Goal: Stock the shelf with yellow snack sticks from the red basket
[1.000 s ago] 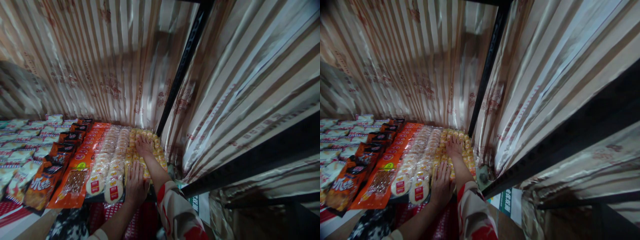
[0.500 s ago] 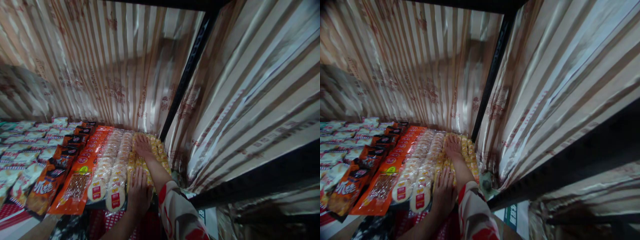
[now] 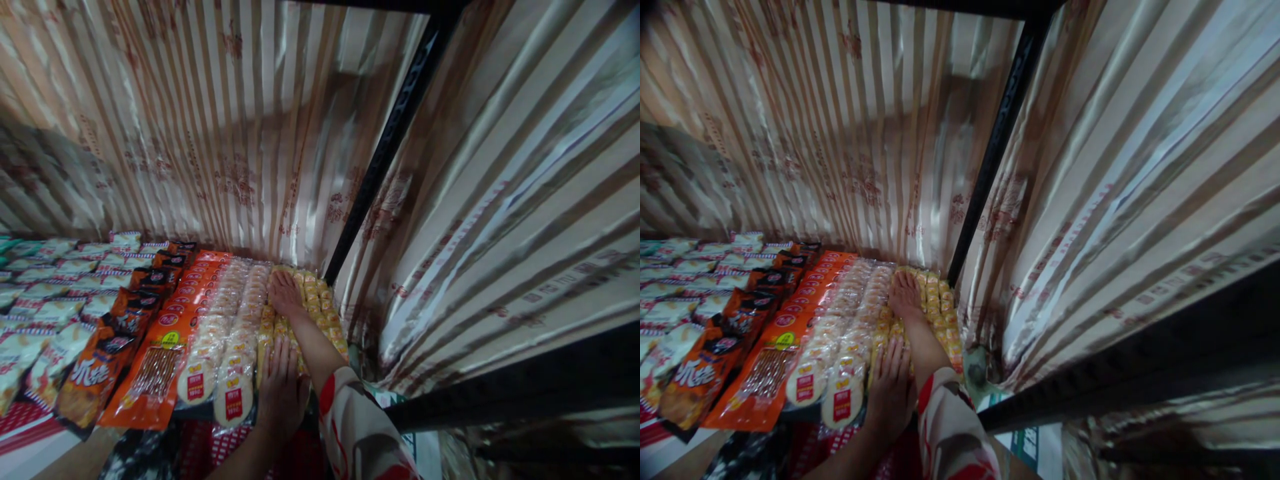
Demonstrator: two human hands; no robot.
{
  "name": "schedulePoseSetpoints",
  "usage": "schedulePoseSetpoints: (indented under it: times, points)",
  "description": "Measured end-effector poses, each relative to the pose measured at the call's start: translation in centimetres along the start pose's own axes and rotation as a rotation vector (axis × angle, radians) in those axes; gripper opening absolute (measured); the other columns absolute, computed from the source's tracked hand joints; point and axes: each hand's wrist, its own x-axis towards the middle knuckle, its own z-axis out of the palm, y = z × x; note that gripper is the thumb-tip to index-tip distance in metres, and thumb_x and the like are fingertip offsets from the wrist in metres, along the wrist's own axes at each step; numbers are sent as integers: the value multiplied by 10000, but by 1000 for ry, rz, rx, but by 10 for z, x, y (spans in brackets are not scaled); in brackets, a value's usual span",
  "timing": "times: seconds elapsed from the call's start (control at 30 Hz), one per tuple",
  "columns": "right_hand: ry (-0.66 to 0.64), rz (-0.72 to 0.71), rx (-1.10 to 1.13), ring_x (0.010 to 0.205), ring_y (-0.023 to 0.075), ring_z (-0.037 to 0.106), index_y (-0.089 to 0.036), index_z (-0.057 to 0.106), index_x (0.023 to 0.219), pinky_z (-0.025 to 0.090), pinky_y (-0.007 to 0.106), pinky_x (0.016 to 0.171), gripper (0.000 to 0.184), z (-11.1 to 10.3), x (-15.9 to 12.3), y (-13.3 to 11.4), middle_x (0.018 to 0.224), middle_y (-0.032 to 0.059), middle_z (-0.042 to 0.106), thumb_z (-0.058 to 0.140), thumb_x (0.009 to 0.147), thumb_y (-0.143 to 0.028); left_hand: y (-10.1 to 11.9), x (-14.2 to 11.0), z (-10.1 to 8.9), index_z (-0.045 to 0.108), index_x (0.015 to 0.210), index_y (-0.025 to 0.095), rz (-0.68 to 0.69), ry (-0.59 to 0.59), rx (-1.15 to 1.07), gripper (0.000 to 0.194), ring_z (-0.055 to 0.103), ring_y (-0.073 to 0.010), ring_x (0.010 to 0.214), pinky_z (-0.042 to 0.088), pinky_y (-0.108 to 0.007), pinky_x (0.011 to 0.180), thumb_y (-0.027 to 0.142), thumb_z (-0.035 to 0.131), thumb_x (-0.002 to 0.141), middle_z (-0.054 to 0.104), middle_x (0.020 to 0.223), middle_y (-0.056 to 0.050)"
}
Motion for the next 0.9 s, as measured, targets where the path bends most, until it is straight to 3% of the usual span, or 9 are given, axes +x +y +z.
schedulePoseSetpoints:
  times: [0.17, 0.27, 0.5, 0.73, 0.9]
  points:
    - [-21, 48, 16, 1403, 207, 78, -142, 273, 1425, 36, 404, 1117, 563, -3, 22, 1, 1516, 54, 211, 208, 935, -411, 0, -2, 5, 504, 1227, 114, 3, 21, 42, 421, 340, -250, 1315, 286, -418, 1048, 274, 421, 846, 505, 1324, -123]
    - [-71, 74, 26, 1397, 218, 117, -127, 306, 1410, 34, 419, 1114, 565, -1, 30, 0, 1499, 82, 258, 221, 931, -415, -1, -2, 7, 499, 1229, 108, 19, 41, 48, 429, 327, -254, 1322, 283, -426, 1050, 267, 423, 838, 508, 1315, -130]
    - [-33, 63, 25, 1339, 199, 264, -182, 397, 1349, 84, 407, 1105, 509, 3, 23, -3, 1435, 76, 388, 214, 939, -422, -2, -2, 7, 453, 1273, 111, 15, 56, 39, 464, 311, -259, 1330, 293, -447, 1040, 262, 414, 836, 501, 1316, -137]
    - [-43, 168, -9, 1395, 232, 119, -134, 314, 1408, 37, 443, 1107, 554, -4, 25, 9, 1509, 102, 220, 206, 937, -405, -1, -1, 5, 494, 1232, 129, 9, 48, 40, 420, 363, -248, 1298, 285, -422, 1050, 283, 420, 848, 527, 1298, -119]
    - [-95, 173, -20, 1385, 223, 162, -149, 312, 1412, 52, 420, 1114, 567, -2, 23, 17, 1483, 68, 301, 190, 931, -423, 0, -2, 6, 506, 1205, 128, -5, 38, 18, 400, 342, -255, 1313, 269, -432, 1066, 299, 431, 851, 517, 1308, -137]
